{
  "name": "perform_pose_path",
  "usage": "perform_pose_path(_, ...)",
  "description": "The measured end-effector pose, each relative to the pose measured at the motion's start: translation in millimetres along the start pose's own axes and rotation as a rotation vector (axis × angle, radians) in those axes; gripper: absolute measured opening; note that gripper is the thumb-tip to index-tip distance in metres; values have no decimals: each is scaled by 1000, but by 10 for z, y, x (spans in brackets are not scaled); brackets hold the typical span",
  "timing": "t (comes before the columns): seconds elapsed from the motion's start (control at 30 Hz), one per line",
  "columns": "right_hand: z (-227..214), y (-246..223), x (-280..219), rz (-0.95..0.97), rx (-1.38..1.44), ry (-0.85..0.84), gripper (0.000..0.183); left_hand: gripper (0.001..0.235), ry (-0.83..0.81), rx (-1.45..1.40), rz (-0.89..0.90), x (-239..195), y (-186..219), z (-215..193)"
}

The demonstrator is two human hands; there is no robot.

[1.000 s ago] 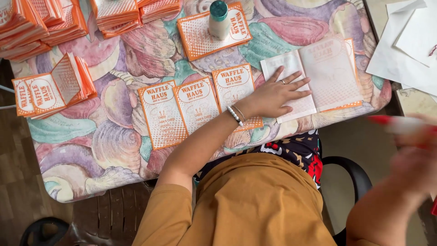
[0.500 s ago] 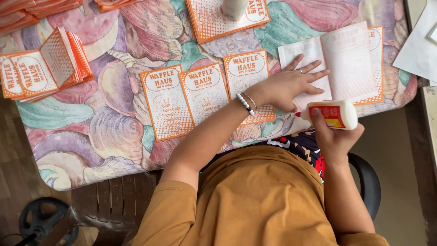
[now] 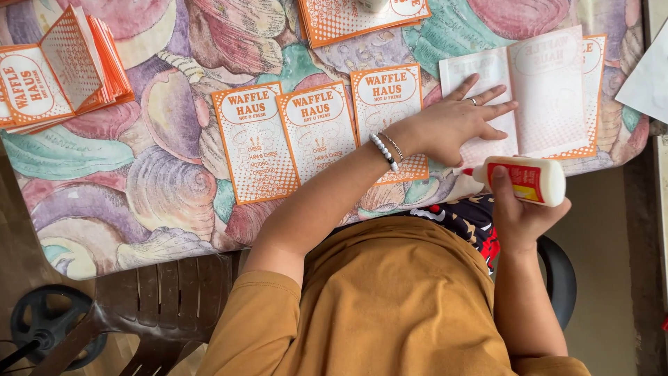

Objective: Assembling paper bags by folding pre-printed templates and applying glue to the edges.

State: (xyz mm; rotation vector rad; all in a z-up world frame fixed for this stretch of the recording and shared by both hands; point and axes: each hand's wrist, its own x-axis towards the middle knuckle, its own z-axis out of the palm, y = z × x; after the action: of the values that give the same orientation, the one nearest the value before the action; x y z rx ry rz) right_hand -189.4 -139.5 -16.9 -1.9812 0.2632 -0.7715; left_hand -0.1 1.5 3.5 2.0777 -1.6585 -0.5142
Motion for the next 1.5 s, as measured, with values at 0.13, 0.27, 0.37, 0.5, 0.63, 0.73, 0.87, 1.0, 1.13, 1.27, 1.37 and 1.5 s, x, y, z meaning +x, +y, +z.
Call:
perform_pose_path(0.13,-72,78,18,-4,38,93,31,80,19,4,7,23,-38,55)
perform_pose_path(0.27,67,-124,-16,-136,84,57,46,79,27,9,16,17,-18,31)
perform_pose_path(0.37,102,-327,53,-113,-17,-113,23,82,7,-14,2,6,-7,-2)
perform_pose_path(0.5,-51,22,38,-77,-44,31,28,80,15,7,4,20,-27,54)
perform_pose_path(0.63,-7,201,-70,-58,58,117,42,84,9,19,4,11,-21,25)
perform_pose_path(0.73,106,-132,-63,-83,42,-4,29,83,26,37,16,31,-41,58)
perform_pose_path(0.87,9,103,-57,7,22,57,29,82,41,24,27,35,-57,73)
perform_pose_path(1.0,-95,231,46,2,31,137,31,83,26,49,17,38,-58,78)
perform_pose_path(1.13,-79,166,65,-33,92,109,26,81,51,21,23,29,-60,90)
perform_pose_path(1.27,-71,369,-53,-68,89,164,46,82,41,28,26,39,-70,96)
perform_pose_path(1.37,-135,411,20,-50,115,183,44,85,47,20,30,37,-79,103)
perform_pose_path(1.5,-240,392,189,-127,45,209,33,84,59,14,36,25,-84,104)
